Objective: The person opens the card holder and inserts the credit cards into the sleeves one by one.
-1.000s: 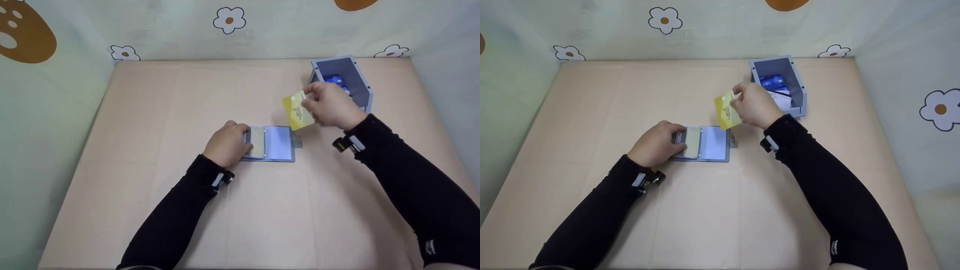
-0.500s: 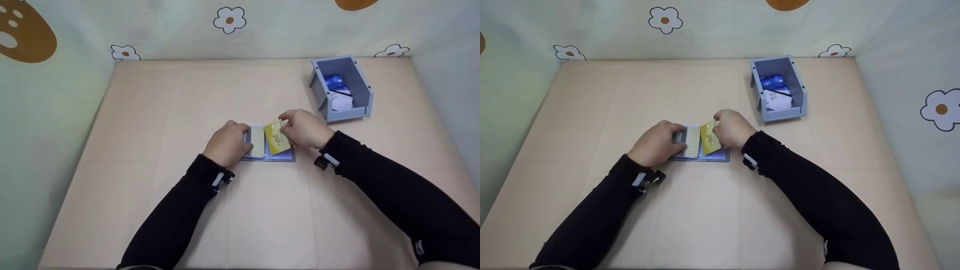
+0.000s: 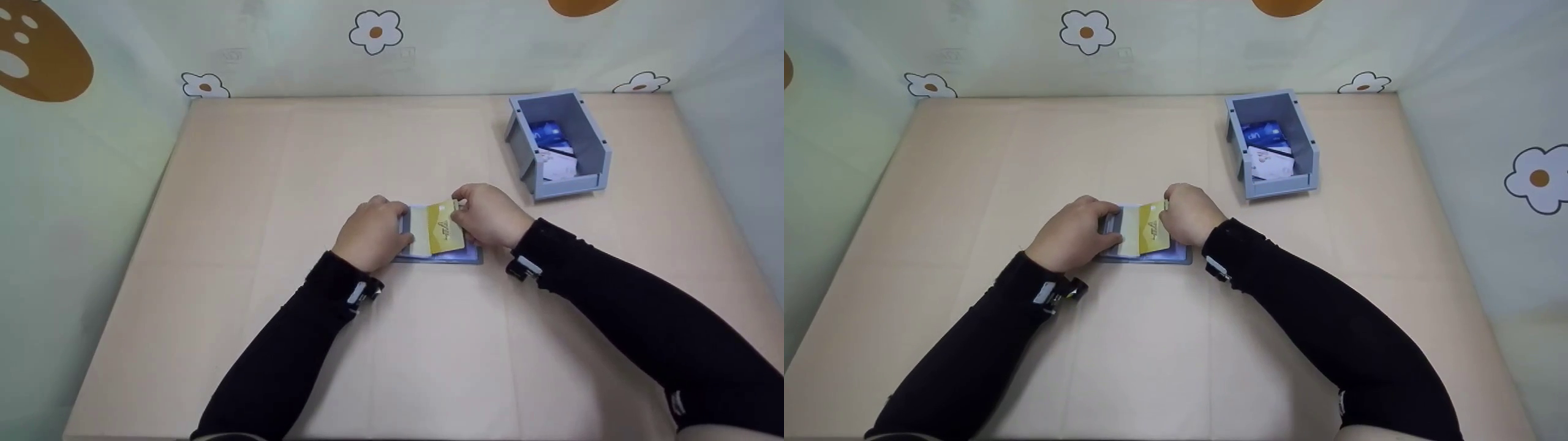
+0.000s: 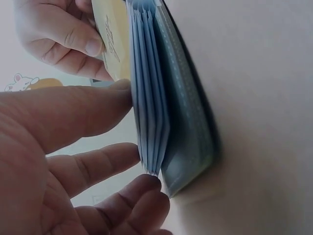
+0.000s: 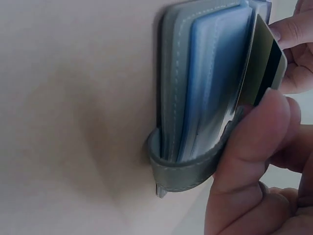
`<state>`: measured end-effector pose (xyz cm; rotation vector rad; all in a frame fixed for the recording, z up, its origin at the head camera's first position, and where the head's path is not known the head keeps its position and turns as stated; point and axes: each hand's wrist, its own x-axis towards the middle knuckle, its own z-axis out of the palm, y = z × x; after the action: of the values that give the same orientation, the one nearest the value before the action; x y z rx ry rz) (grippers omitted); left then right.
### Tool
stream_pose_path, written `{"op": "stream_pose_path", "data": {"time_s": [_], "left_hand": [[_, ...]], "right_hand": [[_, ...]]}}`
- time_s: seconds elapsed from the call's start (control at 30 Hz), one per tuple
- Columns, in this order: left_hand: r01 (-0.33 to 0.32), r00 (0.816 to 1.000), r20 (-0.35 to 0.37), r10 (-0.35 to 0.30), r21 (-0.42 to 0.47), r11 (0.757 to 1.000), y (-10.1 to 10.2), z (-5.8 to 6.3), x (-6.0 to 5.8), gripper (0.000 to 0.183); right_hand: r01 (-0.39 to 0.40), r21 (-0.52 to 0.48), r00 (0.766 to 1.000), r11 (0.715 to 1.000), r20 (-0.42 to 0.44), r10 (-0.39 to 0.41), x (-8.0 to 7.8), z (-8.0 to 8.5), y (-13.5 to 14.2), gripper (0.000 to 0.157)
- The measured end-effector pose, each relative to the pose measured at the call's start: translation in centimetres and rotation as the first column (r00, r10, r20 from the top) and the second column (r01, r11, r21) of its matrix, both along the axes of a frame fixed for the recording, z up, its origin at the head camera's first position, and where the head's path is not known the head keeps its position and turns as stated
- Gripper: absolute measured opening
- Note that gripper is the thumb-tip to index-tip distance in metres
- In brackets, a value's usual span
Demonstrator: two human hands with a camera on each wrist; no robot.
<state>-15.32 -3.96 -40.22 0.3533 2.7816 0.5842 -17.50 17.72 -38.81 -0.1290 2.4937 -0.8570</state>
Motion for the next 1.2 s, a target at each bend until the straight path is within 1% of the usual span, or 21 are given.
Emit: {"op": "stream_pose_path", "data": {"time_s": [0.27, 0.5, 0.6, 0.87, 1.2], "left_hand": [[-0.008, 1.0, -0.001, 0.008, -0.005, 1.0, 0.1, 0.0, 0.0, 0.05], [0.01, 1.0, -0.007, -0.01, 0.018, 1.0, -0.1, 0.0, 0.1, 0.05], [0.016, 1.0, -0.01, -0.016, 0.02, 1.0, -0.1, 0.0, 0.1, 0.05], [0.024, 1.0, -0.013, -0.024, 0.025, 0.999, -0.1, 0.1, 0.1, 0.05], [0.017, 1.0, -0.007, -0.016, 0.024, 1.0, -0.2, 0.1, 0.1, 0.049]], "right_hand": [[0.015, 0.04, 1.0, 0.999, -0.002, -0.015, 0.1, -0.1, -0.7, 0.049], [-0.004, 0.088, 0.997, 0.996, -0.071, 0.01, 0.3, -0.1, -1.1, 0.051], [-0.004, 0.092, 0.997, 0.996, -0.08, 0.012, 0.4, -0.2, -1.3, 0.054], [0.001, 0.07, 0.998, 0.998, -0.064, 0.004, 0.9, 0.0, -2.0, 0.061], [-0.019, 0.022, 0.995, 1.0, -0.097, 0.021, 1.5, -0.1, -2.4, 0.062]]}}
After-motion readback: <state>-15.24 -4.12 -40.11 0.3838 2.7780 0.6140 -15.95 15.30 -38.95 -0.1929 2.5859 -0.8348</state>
